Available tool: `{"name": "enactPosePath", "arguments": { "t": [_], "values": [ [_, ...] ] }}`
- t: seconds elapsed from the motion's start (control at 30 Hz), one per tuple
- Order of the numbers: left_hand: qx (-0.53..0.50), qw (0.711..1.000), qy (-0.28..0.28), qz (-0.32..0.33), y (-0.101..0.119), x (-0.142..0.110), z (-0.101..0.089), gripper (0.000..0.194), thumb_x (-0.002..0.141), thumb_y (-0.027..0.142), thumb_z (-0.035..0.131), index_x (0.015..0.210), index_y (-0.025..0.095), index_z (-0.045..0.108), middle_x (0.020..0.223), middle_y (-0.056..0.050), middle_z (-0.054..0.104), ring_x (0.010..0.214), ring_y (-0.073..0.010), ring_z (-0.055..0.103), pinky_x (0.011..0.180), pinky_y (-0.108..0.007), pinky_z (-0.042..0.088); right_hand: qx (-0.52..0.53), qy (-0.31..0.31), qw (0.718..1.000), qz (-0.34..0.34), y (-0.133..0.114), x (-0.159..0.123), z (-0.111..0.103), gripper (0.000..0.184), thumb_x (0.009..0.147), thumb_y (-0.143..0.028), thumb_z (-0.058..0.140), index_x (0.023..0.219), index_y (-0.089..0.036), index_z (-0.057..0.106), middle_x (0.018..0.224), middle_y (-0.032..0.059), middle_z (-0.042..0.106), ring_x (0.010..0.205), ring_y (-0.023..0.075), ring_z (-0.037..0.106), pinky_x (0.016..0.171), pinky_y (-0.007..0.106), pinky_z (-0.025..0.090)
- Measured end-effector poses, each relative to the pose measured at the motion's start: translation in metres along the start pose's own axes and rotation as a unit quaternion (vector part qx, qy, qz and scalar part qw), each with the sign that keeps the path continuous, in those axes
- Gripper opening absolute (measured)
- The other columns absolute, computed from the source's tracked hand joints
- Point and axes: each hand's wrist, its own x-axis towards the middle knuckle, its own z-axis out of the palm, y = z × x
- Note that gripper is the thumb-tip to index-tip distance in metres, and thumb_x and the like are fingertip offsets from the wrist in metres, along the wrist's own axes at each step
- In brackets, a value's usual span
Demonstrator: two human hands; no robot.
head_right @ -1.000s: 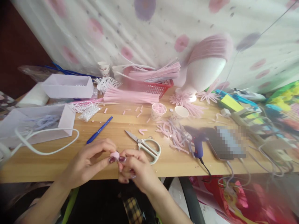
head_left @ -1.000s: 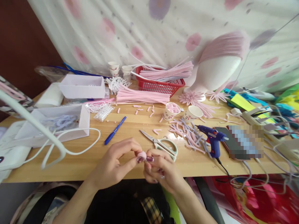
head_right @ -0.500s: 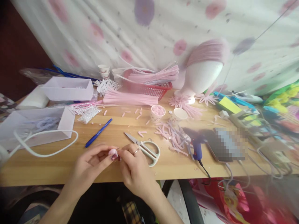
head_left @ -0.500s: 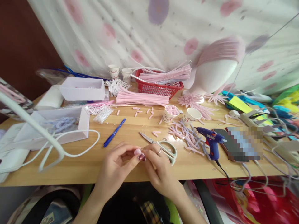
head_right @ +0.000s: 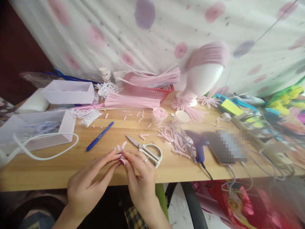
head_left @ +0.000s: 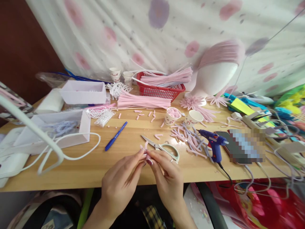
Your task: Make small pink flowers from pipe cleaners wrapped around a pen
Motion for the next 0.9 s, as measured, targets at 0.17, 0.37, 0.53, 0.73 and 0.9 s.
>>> {"name": "enactPosePath", "arguments": {
  "t": [0.17,0.37,0.53,0.73,0.9],
  "values": [
    [-0.037,0.999,-0.012,-0.037,0.002,0.002,-0.006,0.051,0.081,0.002,0.064,0.124,0.030,0.060,0.109,0.000,0.075,0.091,-0.0180,0.072,0.083,-0.028,0.059,0.046,-0.024,0.998,0.025,-0.001,-0.002,-0.005,0.035,0.091,-0.008,0.055,0.116,-0.029,0.068,0.107,0.0065,0.069,0.100,0.0197,0.065,0.084,0.034,0.054],
    [-0.027,0.998,0.004,-0.055,0.003,-0.001,-0.005,0.048,0.083,0.004,0.063,0.123,0.030,0.060,0.106,0.001,0.076,0.085,-0.0180,0.075,0.081,-0.029,0.061,0.026,-0.019,0.999,0.012,-0.002,0.000,-0.005,0.036,0.089,-0.009,0.057,0.117,-0.028,0.068,0.105,0.0074,0.069,0.097,0.0200,0.065,0.083,0.034,0.055],
    [-0.095,0.984,0.021,-0.150,0.006,0.001,-0.001,0.036,0.084,0.008,0.063,0.115,0.027,0.063,0.102,0.002,0.077,0.082,-0.0151,0.075,0.081,-0.025,0.061,0.002,-0.007,1.000,-0.003,0.000,0.003,-0.005,0.034,0.088,-0.008,0.054,0.112,-0.026,0.071,0.100,0.0076,0.070,0.088,0.0189,0.067,0.075,0.032,0.056],
    [-0.186,0.943,0.040,-0.272,0.011,0.004,0.003,0.026,0.082,0.014,0.065,0.107,0.021,0.060,0.091,-0.001,0.077,0.079,-0.0174,0.075,0.074,-0.026,0.064,0.006,-0.009,1.000,0.011,-0.002,0.005,-0.003,0.027,0.088,-0.010,0.056,0.108,-0.022,0.069,0.097,0.0067,0.069,0.089,0.0183,0.065,0.076,0.031,0.055],
    [-0.185,0.960,0.019,-0.211,0.006,-0.002,0.003,0.025,0.081,0.010,0.065,0.103,0.023,0.062,0.098,-0.001,0.076,0.085,-0.0168,0.074,0.079,-0.026,0.062,0.001,-0.102,0.995,0.022,-0.001,0.007,-0.006,0.032,0.092,-0.011,0.049,0.119,-0.020,0.063,0.095,0.0065,0.064,0.086,0.0157,0.062,0.078,0.030,0.052]
  ]
}}
